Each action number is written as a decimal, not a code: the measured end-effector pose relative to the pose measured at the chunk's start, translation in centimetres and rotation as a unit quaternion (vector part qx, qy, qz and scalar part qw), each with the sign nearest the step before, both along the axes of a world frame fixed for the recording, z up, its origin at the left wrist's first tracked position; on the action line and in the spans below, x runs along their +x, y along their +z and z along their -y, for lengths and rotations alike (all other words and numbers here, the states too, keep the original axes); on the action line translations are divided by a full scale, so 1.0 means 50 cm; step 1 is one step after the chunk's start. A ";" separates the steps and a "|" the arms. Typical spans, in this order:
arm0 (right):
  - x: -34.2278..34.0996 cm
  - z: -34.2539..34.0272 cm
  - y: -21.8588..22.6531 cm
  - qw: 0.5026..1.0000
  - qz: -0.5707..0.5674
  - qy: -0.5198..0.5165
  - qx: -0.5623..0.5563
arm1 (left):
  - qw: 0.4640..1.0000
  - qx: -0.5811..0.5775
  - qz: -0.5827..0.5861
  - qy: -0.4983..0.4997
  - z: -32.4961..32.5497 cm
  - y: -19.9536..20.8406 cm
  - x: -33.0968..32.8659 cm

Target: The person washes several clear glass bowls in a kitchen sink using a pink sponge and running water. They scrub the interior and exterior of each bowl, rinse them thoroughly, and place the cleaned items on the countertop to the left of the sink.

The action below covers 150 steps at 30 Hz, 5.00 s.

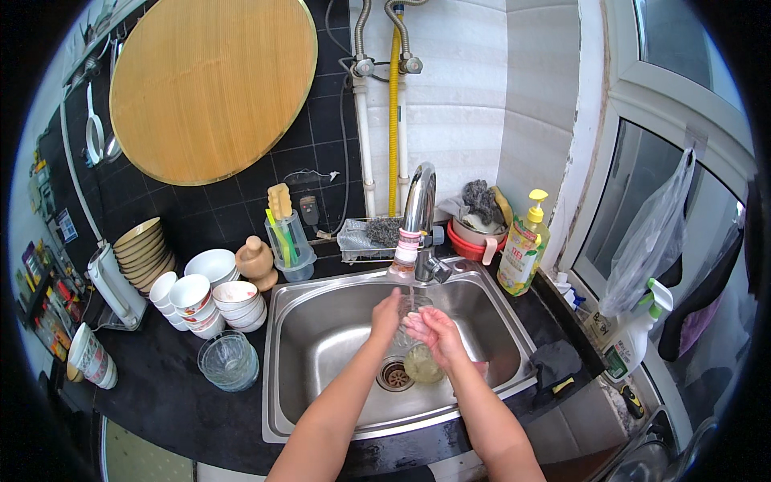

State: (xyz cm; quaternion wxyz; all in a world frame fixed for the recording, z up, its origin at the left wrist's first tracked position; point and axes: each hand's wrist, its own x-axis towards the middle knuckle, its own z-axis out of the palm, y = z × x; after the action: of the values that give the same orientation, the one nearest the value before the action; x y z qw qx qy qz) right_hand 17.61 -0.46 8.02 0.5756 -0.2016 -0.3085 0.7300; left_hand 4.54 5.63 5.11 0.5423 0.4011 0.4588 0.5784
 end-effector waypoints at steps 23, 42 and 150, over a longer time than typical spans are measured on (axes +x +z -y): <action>-0.043 0.008 0.000 0.580 0.673 -0.199 0.413 | 0.987 0.037 0.072 -0.140 0.122 -0.046 -0.011; -0.029 -0.017 -0.013 0.941 0.334 -0.046 -0.029 | 0.910 0.007 0.388 -0.147 0.123 -0.032 -0.052; 0.033 -0.028 -0.040 0.814 0.580 0.001 -0.037 | 0.942 -0.237 0.084 -0.223 0.115 -0.073 -0.082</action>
State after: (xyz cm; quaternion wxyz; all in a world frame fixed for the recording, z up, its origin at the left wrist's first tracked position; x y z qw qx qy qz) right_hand 19.26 0.96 6.04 0.2818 -0.6083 -0.5578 0.4893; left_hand 0.46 -0.10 1.47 0.7733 0.3030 0.4341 0.3490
